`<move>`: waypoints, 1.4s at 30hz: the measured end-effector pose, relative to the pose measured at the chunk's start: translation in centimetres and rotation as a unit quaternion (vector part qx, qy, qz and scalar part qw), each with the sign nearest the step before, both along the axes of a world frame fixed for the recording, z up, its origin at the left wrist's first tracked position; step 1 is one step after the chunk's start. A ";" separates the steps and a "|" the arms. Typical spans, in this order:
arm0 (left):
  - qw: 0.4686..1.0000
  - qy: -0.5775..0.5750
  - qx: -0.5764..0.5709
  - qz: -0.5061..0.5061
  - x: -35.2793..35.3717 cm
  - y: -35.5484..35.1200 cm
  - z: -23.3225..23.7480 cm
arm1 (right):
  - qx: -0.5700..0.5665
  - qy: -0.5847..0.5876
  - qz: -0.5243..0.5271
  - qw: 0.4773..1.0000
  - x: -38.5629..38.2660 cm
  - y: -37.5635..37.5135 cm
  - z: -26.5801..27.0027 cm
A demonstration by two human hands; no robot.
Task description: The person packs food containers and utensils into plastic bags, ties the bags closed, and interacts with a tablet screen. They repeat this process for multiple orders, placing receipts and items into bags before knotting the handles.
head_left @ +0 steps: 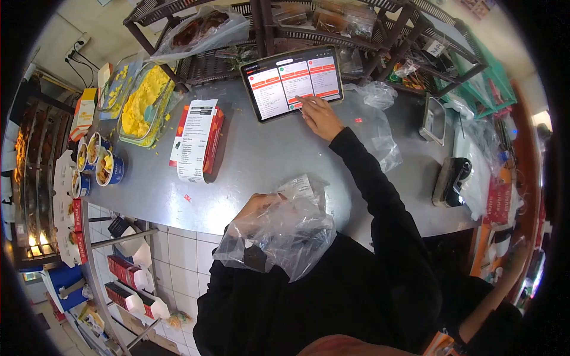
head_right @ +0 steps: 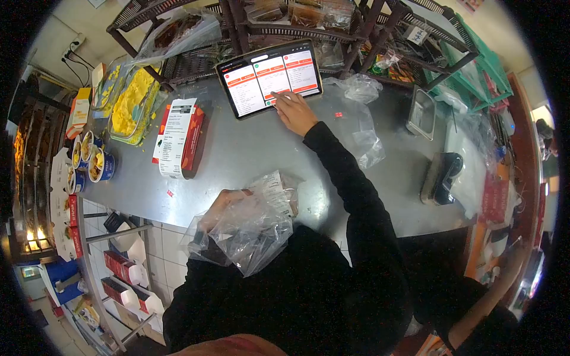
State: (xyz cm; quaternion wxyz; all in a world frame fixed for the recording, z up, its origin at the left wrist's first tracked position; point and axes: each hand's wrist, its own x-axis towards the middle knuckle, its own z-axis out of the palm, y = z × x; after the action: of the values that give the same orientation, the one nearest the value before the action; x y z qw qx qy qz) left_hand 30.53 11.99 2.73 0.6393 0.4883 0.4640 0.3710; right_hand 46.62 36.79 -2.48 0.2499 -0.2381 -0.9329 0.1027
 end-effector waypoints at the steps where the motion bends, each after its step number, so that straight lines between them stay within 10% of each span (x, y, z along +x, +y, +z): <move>1: 1.000 0.025 0.016 0.003 0.1 -0.3 0.0 | 0.010 -0.013 0.012 1.000 0.0 -0.3 -0.1; 9: 0.994 0.091 0.061 0.011 0.8 -0.7 1.4 | 0.044 -0.050 0.113 0.991 -1.9 -1.3 -0.1; 14: 0.960 0.158 0.226 0.037 1.0 -0.9 -0.2 | 0.017 0.060 -0.044 0.997 0.8 0.4 -1.1; 42: 0.976 0.161 0.060 0.133 3.4 -0.6 -2.0 | 0.089 0.010 -0.047 0.995 1.2 4.8 1.2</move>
State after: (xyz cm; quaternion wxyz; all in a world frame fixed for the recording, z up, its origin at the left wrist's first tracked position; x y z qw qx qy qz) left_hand 33.91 11.40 0.75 0.4711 0.5132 0.5980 0.3963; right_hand 47.77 41.57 -1.30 0.2835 -0.2576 -0.9237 0.0098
